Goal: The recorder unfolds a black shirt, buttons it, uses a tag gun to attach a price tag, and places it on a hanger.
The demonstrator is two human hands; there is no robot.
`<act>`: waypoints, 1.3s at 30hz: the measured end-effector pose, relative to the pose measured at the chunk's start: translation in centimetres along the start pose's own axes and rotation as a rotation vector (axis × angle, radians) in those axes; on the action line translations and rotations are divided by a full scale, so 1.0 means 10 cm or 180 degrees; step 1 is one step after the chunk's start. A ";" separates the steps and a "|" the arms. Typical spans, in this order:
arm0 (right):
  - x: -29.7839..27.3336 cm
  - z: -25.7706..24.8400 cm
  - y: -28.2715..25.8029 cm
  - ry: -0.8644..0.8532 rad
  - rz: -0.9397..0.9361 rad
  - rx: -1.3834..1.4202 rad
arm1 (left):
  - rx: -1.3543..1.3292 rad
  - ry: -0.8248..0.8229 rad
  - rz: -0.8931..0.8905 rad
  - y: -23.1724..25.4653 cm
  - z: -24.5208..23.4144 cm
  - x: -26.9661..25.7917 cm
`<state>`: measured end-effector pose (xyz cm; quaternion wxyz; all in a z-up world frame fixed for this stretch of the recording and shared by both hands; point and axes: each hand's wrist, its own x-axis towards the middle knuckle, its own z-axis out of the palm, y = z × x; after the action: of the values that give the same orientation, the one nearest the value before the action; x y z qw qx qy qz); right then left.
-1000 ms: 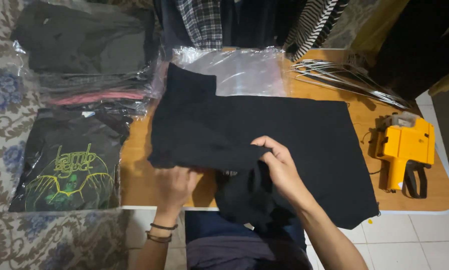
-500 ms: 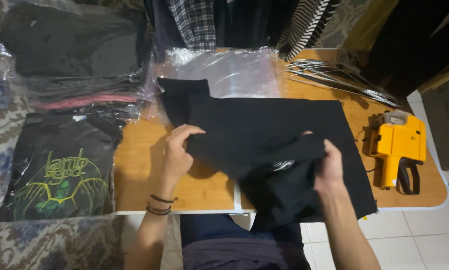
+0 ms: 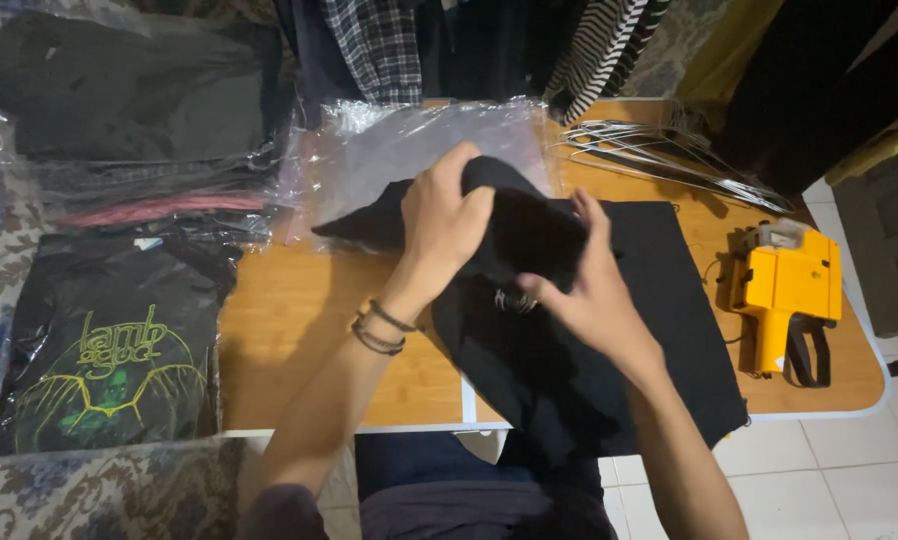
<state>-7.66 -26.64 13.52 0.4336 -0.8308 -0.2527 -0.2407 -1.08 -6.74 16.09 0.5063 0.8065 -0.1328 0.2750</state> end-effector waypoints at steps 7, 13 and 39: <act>0.28 -0.15 0.76 0.0334 0.1188 0.0810 | 0.0067 -0.0781 0.0235 0.19 -0.22 0.25; 0.29 -0.98 0.76 0.0905 0.0982 0.2344 | -0.0944 -0.2206 0.0844 -0.17 -0.21 -0.09; -1.65 -0.93 1.13 -0.0846 0.3934 -0.2292 | 0.0173 -0.2959 0.1953 -0.96 2.71 -0.52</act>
<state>-14.74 -43.55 1.26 0.1558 -0.9352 0.3071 0.0829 7.81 -26.82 -3.19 0.2702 0.7800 -0.5638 0.0285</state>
